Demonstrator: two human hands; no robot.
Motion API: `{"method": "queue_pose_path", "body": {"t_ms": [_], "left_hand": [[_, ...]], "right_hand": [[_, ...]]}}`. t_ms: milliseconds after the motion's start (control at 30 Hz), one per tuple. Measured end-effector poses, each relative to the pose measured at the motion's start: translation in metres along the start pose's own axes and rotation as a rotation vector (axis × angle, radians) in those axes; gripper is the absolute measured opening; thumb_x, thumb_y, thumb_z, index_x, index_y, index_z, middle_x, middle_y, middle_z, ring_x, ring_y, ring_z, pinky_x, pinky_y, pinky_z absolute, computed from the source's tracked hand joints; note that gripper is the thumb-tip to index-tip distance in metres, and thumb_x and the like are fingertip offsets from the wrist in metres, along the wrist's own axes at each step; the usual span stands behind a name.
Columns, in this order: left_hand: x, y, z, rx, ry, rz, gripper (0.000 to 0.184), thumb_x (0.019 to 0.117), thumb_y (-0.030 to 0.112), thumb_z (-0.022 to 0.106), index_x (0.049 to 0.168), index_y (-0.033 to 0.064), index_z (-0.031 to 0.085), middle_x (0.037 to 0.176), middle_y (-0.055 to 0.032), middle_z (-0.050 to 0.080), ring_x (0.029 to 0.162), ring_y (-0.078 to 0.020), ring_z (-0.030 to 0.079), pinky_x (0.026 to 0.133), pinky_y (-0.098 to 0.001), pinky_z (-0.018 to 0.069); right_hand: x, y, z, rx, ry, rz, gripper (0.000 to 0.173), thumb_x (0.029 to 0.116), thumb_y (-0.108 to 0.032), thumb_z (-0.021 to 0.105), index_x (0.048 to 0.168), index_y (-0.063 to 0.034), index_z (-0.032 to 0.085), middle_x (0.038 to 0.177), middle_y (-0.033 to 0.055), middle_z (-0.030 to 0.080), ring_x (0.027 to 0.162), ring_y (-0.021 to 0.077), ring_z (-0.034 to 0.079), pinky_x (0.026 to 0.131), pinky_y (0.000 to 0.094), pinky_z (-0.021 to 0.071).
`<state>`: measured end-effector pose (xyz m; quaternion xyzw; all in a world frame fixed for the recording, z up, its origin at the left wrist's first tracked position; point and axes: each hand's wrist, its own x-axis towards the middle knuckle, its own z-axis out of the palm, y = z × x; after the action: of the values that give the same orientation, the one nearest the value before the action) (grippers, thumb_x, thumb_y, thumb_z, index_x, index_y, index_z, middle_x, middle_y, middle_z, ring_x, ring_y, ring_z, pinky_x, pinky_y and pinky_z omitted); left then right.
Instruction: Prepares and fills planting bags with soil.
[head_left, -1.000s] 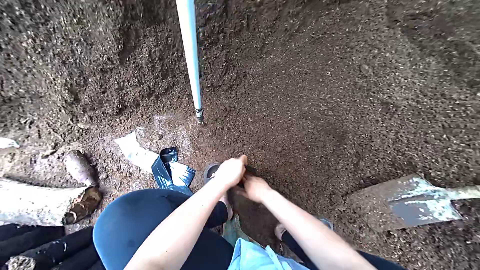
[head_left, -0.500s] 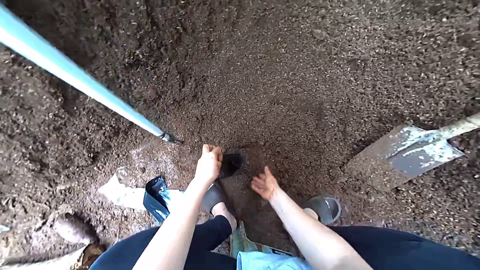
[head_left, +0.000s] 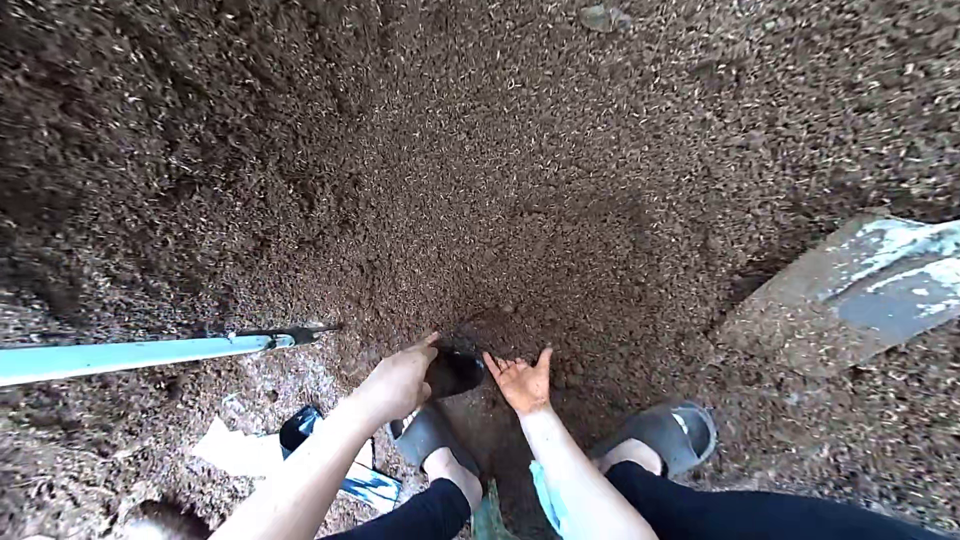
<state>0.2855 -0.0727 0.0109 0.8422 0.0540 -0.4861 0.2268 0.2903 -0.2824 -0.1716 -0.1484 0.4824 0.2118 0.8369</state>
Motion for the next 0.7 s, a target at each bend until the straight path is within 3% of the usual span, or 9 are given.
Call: {"method": "queue_pose_path", "body": {"t_ms": [67, 133, 167, 233, 300, 367, 467, 567, 700], "left_hand": [[-0.01, 0.003, 0.004, -0.14, 0.052, -0.022, 0.06, 0.0959, 0.005, 0.064, 0.153, 0.0049, 0.046, 0.171, -0.0075, 0.025, 0.143, -0.0286, 0.048, 0.114, -0.052, 0.0429], [-0.023, 0.01, 0.007, -0.315, 0.113, -0.024, 0.06, 0.0952, 0.004, 0.062, 0.153, 0.0118, 0.047, 0.169, -0.003, 0.028, 0.112, -0.0175, 0.067, 0.092, -0.0405, 0.0576], [-0.031, 0.016, 0.007, -0.429, 0.142, -0.014, 0.061, 0.0944, 0.003, 0.061, 0.153, 0.0132, 0.047, 0.169, -0.0022, 0.028, 0.095, -0.0122, 0.068, 0.08, -0.034, 0.0589], [-0.04, 0.03, 0.007, -0.665, 0.214, 0.008, 0.067, 0.0911, -0.002, 0.059, 0.155, 0.0141, 0.045, 0.168, -0.0016, 0.029, 0.082, -0.0055, 0.068, 0.069, -0.0256, 0.0594], [-0.033, 0.04, 0.006, -0.783, 0.297, 0.027, 0.072, 0.0892, -0.002, 0.059, 0.157, 0.0143, 0.043, 0.169, -0.0012, 0.029, 0.093, -0.0065, 0.071, 0.072, -0.0261, 0.0614], [-0.009, 0.047, 0.008, -0.83, 0.338, 0.044, 0.073, 0.09, -0.001, 0.058, 0.159, 0.0124, 0.039, 0.17, -0.0043, 0.026, 0.107, -0.0122, 0.07, 0.078, -0.0304, 0.0632], [0.026, 0.06, 0.003, -0.863, 0.376, 0.057, 0.073, 0.0935, -0.002, 0.059, 0.161, 0.0103, 0.034, 0.17, -0.0087, 0.023, 0.107, -0.0146, 0.071, 0.08, -0.0308, 0.0627], [0.029, 0.078, -0.004, -0.871, 0.373, 0.042, 0.072, 0.095, -0.002, 0.06, 0.161, 0.0084, 0.033, 0.171, -0.0103, 0.02, 0.106, -0.0145, 0.071, 0.082, -0.0294, 0.0619], [0.034, 0.083, -0.008, -0.897, 0.39, 0.04, 0.072, 0.0955, -0.003, 0.06, 0.161, 0.0071, 0.031, 0.167, -0.015, 0.029, 0.109, -0.0193, 0.071, 0.086, -0.0318, 0.0618]], "right_hand": [[0.008, -0.005, 0.02, 0.033, -0.054, -0.01, 0.1, 0.0922, -0.085, 0.027, 0.147, -0.0024, 0.037, 0.139, 0.0249, 0.054, 0.127, 0.0406, 0.057, 0.105, 0.0606, 0.0488], [0.019, -0.014, 0.045, 0.044, -0.185, -0.034, 0.096, 0.0898, -0.088, 0.026, 0.158, -0.0202, 0.029, 0.155, 0.0159, 0.045, 0.141, 0.0387, 0.046, 0.109, 0.068, 0.0422], [0.026, -0.022, 0.06, 0.032, -0.237, -0.063, 0.093, 0.088, -0.09, 0.025, 0.159, -0.0301, 0.026, 0.159, 0.0115, 0.04, 0.145, 0.0383, 0.042, 0.107, 0.0719, 0.0401], [0.042, -0.04, 0.091, -0.003, -0.276, -0.125, 0.084, 0.0886, -0.089, 0.019, 0.155, -0.0388, 0.032, 0.156, 0.0046, 0.045, 0.143, 0.0347, 0.043, 0.102, 0.0736, 0.0411], [0.065, -0.055, 0.107, -0.02, -0.321, -0.158, 0.082, 0.0884, -0.089, 0.016, 0.144, -0.0369, 0.045, 0.141, 0.0017, 0.058, 0.132, 0.0285, 0.054, 0.097, 0.0666, 0.0486], [0.07, -0.062, 0.104, -0.041, -0.314, -0.159, 0.08, 0.091, -0.086, 0.017, 0.143, -0.0333, 0.046, 0.137, 0.0026, 0.06, 0.128, 0.0265, 0.057, 0.097, 0.062, 0.0502], [0.044, -0.07, 0.111, -0.087, -0.292, -0.183, 0.069, 0.1009, -0.073, 0.016, 0.14, -0.0238, 0.045, 0.128, 0.0064, 0.061, 0.118, 0.0244, 0.06, 0.093, 0.0534, 0.0535], [0.005, -0.086, 0.127, -0.13, -0.384, -0.135, 0.065, 0.1033, -0.068, 0.013, 0.125, -0.0211, 0.054, 0.108, 0.0046, 0.067, 0.102, 0.021, 0.066, 0.083, 0.0478, 0.0575], [-0.045, -0.105, 0.15, -0.215, -0.564, 0.025, 0.075, 0.0957, -0.08, 0.02, 0.129, -0.026, 0.059, 0.116, 0.0051, 0.07, 0.108, 0.0239, 0.068, 0.087, 0.0513, 0.0586]]}}
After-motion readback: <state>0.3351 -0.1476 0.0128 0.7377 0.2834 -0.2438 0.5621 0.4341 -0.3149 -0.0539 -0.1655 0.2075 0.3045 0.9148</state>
